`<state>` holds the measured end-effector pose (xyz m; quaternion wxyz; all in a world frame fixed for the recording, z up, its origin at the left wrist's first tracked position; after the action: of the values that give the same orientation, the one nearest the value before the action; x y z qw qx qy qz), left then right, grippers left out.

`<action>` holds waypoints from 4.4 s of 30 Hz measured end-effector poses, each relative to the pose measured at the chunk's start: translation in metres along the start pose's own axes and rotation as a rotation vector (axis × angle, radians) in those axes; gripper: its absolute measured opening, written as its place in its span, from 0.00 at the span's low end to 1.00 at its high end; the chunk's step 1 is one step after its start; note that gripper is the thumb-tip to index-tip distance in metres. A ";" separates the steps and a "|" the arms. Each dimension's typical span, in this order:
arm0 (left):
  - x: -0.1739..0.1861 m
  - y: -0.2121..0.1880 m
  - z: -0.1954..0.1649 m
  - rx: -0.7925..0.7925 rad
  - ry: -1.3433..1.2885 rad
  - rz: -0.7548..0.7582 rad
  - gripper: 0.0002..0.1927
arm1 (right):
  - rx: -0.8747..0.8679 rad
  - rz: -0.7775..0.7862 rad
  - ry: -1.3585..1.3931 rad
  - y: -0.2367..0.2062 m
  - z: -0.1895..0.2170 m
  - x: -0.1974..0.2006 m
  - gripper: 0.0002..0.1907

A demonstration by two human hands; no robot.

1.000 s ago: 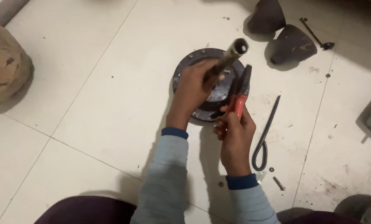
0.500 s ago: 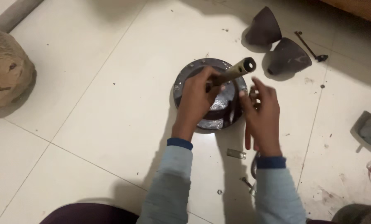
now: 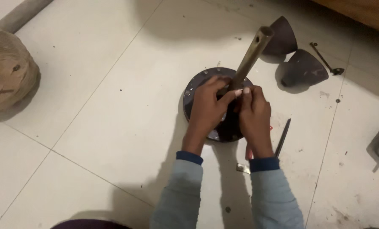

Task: The person kneels on a tiled floor assembling a vertical metal tube into a round flanged base, positioning small fasteners and wires inside the base and tightening components with pliers, occasionally tapping parts with a hammer and adjusting the tube by hand.

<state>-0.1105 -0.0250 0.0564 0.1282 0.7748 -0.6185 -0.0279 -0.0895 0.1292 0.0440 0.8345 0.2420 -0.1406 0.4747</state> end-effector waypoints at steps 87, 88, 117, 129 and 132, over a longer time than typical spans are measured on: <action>0.030 -0.015 -0.007 -0.107 0.248 -0.290 0.15 | 0.525 0.143 -0.062 0.005 0.104 0.032 0.06; 0.029 -0.015 -0.008 -0.121 0.252 -0.284 0.15 | 0.606 0.120 -0.080 0.001 0.109 0.034 0.06; 0.023 -0.016 0.009 0.026 0.191 -0.215 0.15 | 0.672 0.172 -0.131 0.002 0.107 0.037 0.12; 0.030 -0.018 -0.009 -0.199 0.257 -0.268 0.15 | 0.663 0.582 -0.208 0.032 0.099 0.012 0.08; 0.020 -0.019 0.023 0.122 0.115 -0.070 0.14 | 0.984 0.520 -0.371 0.018 0.108 0.011 0.07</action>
<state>-0.0925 -0.0442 0.0322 0.1150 0.8026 -0.5832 0.0498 -0.0997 0.0867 0.1444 0.4413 0.6377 -0.1022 0.6230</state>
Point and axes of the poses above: each hand's wrist, its own y-axis towards the middle knuckle, its own x-axis out of the back of the hand, z = x × y, the point moved 8 cm from there along y, towards the middle knuckle, and after that the axes turned 14 degrees about -z, right-handed, at the moved point
